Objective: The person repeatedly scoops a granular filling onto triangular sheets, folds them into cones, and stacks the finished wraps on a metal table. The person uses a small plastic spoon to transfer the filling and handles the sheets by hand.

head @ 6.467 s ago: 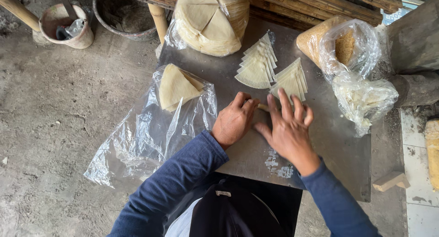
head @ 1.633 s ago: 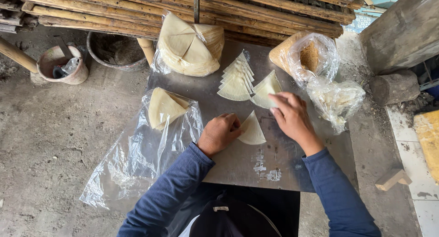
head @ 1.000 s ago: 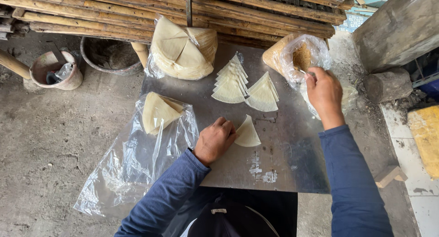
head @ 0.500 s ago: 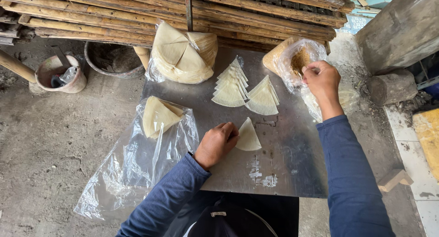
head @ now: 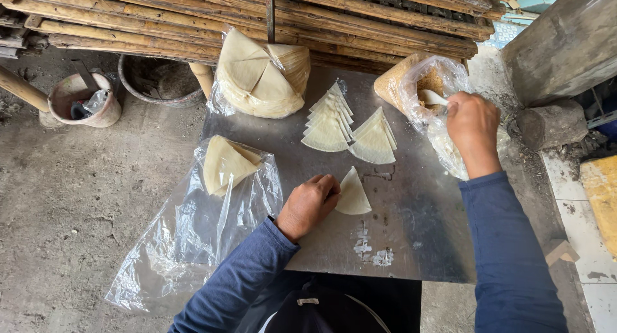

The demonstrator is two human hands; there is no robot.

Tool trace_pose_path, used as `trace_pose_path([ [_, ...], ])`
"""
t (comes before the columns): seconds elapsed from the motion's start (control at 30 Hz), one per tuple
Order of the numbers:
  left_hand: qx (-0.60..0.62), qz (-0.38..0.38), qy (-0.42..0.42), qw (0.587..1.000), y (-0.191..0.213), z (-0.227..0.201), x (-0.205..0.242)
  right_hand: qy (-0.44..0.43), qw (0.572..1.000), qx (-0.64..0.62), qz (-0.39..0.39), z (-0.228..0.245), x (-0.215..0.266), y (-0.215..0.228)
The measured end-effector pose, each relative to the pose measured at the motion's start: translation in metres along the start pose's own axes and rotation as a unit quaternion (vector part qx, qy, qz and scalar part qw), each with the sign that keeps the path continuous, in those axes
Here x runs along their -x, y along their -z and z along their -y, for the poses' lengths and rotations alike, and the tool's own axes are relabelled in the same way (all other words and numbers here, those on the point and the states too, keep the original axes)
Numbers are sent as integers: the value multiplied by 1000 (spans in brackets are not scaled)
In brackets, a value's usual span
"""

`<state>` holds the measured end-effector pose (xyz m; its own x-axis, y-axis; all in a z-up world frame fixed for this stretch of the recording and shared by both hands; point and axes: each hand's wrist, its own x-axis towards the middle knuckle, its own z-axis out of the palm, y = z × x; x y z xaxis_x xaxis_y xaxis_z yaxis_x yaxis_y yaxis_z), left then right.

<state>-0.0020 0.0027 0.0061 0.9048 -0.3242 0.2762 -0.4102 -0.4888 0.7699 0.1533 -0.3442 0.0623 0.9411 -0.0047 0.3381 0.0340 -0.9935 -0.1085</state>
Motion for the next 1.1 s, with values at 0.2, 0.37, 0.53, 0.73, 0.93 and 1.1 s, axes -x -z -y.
trace_pose_path([
  [0.2,-6,-10,1,1000,1,0,2,24,994,-51,-89,-2,20,6],
  [0.37,14,11,29,999,2,-1,0,50,986,-76,-136,3,29,-10],
  [0.53,15,15,36,999,2,-1,-1,-202,918,-342,-12,0,23,-7],
  [0.73,34,15,49,998,4,0,-1,-207,893,-392,-74,-15,24,-9],
  [0.93,48,10,69,996,10,-2,-1,-139,843,-508,-108,-23,41,1],
  [1.1,49,16,91,995,13,0,0,-138,819,-554,-55,-1,89,19],
])
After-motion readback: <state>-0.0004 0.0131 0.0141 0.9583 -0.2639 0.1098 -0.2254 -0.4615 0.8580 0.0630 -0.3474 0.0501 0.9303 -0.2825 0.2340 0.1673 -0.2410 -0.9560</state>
